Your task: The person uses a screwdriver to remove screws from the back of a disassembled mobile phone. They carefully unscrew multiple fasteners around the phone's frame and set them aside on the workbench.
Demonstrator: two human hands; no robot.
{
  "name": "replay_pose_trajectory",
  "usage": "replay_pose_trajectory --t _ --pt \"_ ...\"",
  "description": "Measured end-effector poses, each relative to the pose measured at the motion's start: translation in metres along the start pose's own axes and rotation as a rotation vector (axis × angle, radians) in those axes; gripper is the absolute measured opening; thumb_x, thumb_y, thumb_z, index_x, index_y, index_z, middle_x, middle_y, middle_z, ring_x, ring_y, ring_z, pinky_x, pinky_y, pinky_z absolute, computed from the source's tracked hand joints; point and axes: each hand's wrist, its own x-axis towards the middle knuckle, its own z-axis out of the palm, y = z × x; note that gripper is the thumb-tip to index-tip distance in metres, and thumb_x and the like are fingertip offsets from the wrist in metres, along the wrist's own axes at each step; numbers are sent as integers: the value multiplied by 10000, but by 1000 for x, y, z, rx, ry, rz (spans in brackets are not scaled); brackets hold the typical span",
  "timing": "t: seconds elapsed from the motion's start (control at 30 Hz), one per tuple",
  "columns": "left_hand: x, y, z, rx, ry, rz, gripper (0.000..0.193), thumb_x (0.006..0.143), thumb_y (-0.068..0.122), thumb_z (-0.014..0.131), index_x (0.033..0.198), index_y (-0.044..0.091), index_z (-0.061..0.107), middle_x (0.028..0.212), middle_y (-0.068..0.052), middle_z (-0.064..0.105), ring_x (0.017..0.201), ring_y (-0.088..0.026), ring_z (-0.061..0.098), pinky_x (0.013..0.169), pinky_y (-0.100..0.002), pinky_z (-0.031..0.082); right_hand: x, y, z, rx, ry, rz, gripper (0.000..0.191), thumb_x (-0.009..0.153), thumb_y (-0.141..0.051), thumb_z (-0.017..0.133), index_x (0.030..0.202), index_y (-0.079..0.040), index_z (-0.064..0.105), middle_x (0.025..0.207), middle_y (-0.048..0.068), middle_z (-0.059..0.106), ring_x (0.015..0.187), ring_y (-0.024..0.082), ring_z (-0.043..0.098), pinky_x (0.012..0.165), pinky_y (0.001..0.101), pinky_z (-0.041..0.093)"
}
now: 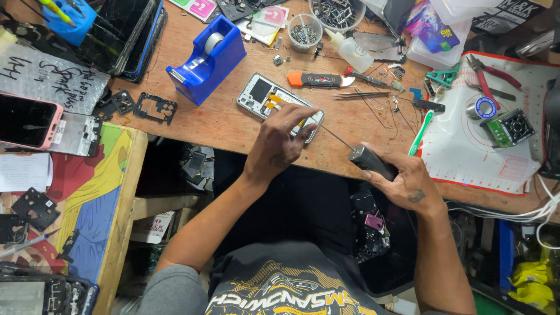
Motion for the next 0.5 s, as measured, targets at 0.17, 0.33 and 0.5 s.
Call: replay_pose_trajectory --t 0.17,0.33,0.5 --pt "7 1 -11 -7 -124 -21 105 909 35 716 1012 31 698 963 -132 697 914 -290 689 817 -384 560 2 -2 -10 -23 -43 -8 552 770 -281 834 1289 -140 709 939 126 788 679 138 670 619 305 538" --pt "7 -2 -17 10 -150 124 185 787 -23 680 969 9 691 897 -116 672 875 -281 652 816 -372 566 2 -8 -24 -89 -154 40 558 756 -308 839 1285 -170 726 807 107 788 582 123 645 576 304 522" --pt "6 2 -18 -28 -108 106 111 805 -18 690 914 2 699 861 -98 686 831 -240 651 779 -353 565 -2 -21 -32 -22 -137 -28 548 752 -301 833 1269 -158 721 866 90 801 593 99 626 543 285 522"
